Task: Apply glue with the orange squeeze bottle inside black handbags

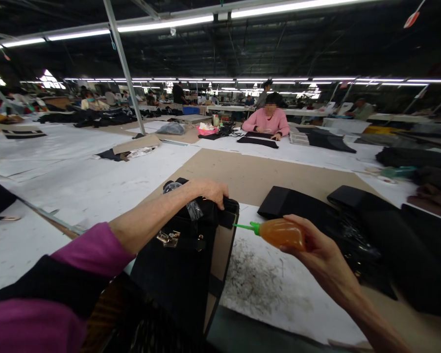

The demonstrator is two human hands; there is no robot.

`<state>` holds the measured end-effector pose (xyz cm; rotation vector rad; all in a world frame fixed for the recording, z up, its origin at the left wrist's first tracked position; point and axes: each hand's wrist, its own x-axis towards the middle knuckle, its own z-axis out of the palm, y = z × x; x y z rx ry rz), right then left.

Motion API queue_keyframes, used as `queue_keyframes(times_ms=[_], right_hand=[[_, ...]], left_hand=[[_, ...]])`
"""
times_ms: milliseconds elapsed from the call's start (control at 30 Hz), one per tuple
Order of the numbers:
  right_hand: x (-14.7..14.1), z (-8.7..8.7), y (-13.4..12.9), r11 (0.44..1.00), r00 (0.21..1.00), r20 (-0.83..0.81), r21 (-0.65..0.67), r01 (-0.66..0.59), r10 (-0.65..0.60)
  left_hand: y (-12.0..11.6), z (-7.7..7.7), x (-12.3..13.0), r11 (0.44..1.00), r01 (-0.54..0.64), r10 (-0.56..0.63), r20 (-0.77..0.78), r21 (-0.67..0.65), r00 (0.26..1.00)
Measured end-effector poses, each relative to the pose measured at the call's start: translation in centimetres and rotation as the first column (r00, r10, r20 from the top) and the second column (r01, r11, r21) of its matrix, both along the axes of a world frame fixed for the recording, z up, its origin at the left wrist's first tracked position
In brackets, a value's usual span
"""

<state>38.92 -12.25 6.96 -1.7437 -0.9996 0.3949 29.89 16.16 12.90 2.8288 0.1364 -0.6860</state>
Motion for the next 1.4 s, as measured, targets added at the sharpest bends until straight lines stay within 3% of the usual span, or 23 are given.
queue_keyframes(times_ms=[367, 700, 1100, 1267, 1400], right_hand=[[-2.0, -0.7, -1.4, 0.997, 0.999, -0.023, -0.071, -0.027, 0.026], [-3.5, -3.4, -3.1, 0.994, 0.995, -0.089, -0.089, -0.057, 0.049], [-5.4, -4.4, -4.3, 0.982, 0.982, -0.162, -0.142, -0.122, 0.099], [-6.0, -4.3, -4.6, 0.972, 0.937, -0.325, -0.15, -0.182, 0.125], [-6.1, -3.9, -4.4, 0.977, 0.876, -0.465, -0.091, -0.19, 0.127]], left_hand=[[-0.4, 0.2, -0.5, 1.0, -0.025, 0.024, 0.017, 0.018, 1.0], [-0.9, 0.4, -0.9, 0.999, -0.004, 0.003, 0.017, 0.05, 1.0], [-2.1, 0.8, -1.6, 0.996, -0.003, 0.0, 0.026, 0.084, 1.0], [-2.9, 2.1, -2.7, 0.995, -0.008, 0.002, 0.053, 0.103, 0.999], [-3.4, 4.7, -3.9, 0.98, -0.065, 0.048, 0.093, 0.191, 0.995]])
